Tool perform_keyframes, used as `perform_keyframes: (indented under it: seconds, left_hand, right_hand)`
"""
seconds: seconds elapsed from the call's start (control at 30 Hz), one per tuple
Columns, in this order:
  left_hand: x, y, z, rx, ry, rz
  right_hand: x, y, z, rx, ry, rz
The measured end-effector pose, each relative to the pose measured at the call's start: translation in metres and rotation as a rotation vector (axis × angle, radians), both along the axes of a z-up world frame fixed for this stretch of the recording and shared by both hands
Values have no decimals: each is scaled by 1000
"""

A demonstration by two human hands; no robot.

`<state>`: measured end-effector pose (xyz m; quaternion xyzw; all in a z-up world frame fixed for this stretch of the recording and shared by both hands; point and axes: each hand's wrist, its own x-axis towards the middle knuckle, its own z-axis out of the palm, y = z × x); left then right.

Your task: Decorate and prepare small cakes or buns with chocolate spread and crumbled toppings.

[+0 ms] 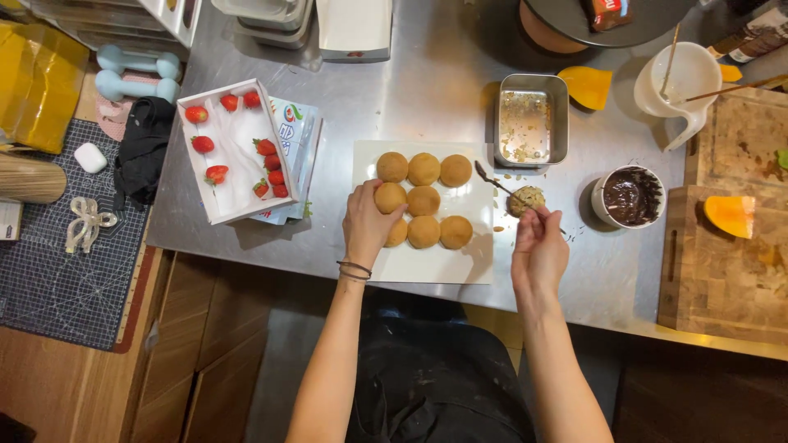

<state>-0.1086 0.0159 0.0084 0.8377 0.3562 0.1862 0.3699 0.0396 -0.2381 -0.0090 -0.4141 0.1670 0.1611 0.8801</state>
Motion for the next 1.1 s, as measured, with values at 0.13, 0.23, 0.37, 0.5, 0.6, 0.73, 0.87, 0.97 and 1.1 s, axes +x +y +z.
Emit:
perform_keyframes:
  seconds: [0.13, 0.23, 0.37, 0.5, 0.6, 0.73, 0.87, 0.97, 1.1]
  left_hand:
    - [-1, -3, -12, 73, -30, 30]
    - [3, -2, -9, -85, -37, 64]
    - [3, -4, -5, -110, -142, 51]
    - [22, -27, 12, 190, 43, 68]
    - [37, -39, 19, 399, 46, -112]
    - [52, -43, 9, 497, 256, -255]
    - [61, -47, 10, 459, 403, -227]
    - [65, -51, 9, 447, 470, -188]
    - [65, -56, 5, 524, 442, -157]
  right_hand:
    - [21, -59, 4, -47, -88, -123]
    - [44, -123, -2, -114, -189, -230]
    - [62, -154, 26, -281, -339, -363]
    - [79, -174, 34, -844, -737, -217]
    - [83, -177, 24, -1254, -1070, 48]
    - [77, -163, 36, -1352, -1277, 205]
    - [79, -163, 29, -1229, -1067, 193]
    - [89, -170, 8, -983, -902, 9]
    - [107, -194, -39, -561, -481, -202]
